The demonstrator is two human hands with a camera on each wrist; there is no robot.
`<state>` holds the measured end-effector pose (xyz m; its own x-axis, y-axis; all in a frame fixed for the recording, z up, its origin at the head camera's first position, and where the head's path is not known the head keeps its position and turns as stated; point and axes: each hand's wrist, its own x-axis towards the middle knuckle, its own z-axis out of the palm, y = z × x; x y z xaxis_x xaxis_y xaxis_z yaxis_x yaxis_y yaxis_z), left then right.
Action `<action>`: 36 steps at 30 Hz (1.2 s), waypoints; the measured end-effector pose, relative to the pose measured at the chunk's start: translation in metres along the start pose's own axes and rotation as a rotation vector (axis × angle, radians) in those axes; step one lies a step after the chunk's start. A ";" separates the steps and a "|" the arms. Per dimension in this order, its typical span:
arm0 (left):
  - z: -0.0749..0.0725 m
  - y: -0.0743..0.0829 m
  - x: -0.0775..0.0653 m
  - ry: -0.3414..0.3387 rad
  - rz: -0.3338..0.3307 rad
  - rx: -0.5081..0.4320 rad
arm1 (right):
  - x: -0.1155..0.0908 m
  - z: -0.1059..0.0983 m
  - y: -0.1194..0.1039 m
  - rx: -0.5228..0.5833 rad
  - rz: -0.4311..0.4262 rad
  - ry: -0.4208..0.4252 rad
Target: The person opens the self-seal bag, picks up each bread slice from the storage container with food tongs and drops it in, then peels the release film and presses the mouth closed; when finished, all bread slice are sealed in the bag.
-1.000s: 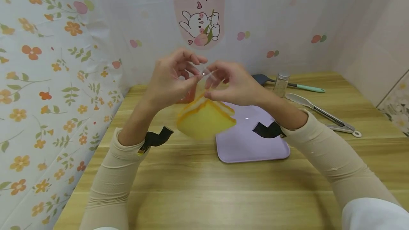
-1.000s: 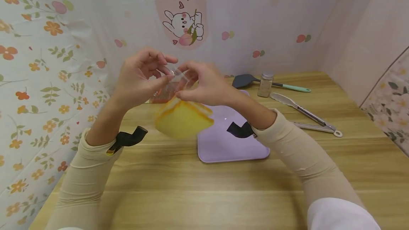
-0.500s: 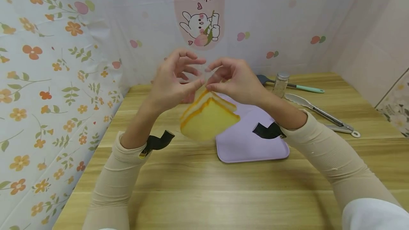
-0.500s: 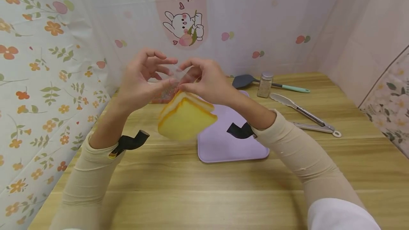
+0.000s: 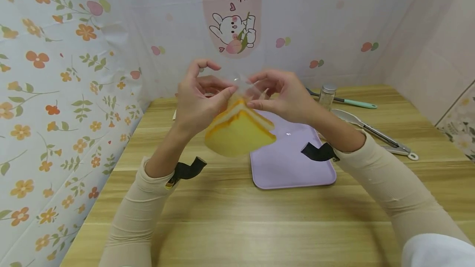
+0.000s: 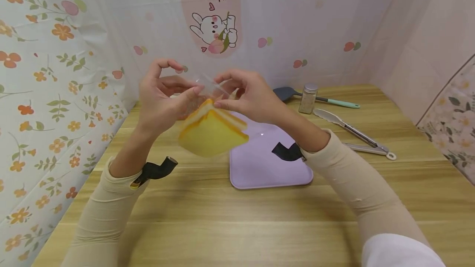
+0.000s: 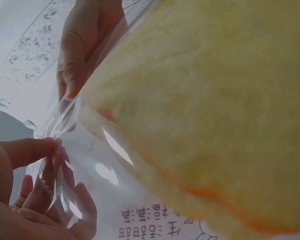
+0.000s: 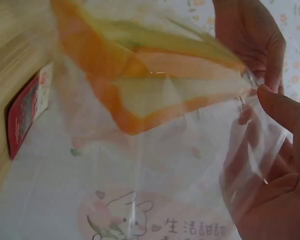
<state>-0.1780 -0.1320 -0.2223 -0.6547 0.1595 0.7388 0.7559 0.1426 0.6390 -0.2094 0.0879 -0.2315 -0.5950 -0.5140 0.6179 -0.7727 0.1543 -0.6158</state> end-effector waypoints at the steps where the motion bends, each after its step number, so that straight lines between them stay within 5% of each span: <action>1: 0.000 0.001 0.000 0.012 0.015 -0.008 | -0.002 -0.001 0.001 -0.016 -0.025 -0.001; 5: -0.001 0.004 0.000 0.038 0.051 -0.035 | -0.007 -0.004 0.007 -0.024 -0.078 -0.020; 18: -0.011 0.008 0.000 0.087 0.114 -0.150 | -0.018 -0.028 0.028 -0.048 0.014 -0.098; 36: -0.013 0.015 0.002 0.107 0.137 -0.254 | -0.028 -0.040 0.049 -0.039 0.034 -0.159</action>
<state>-0.1679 -0.1420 -0.2090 -0.5528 0.0542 0.8315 0.8225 -0.1245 0.5549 -0.2397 0.1436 -0.2592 -0.5809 -0.6346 0.5097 -0.7626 0.2053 -0.6134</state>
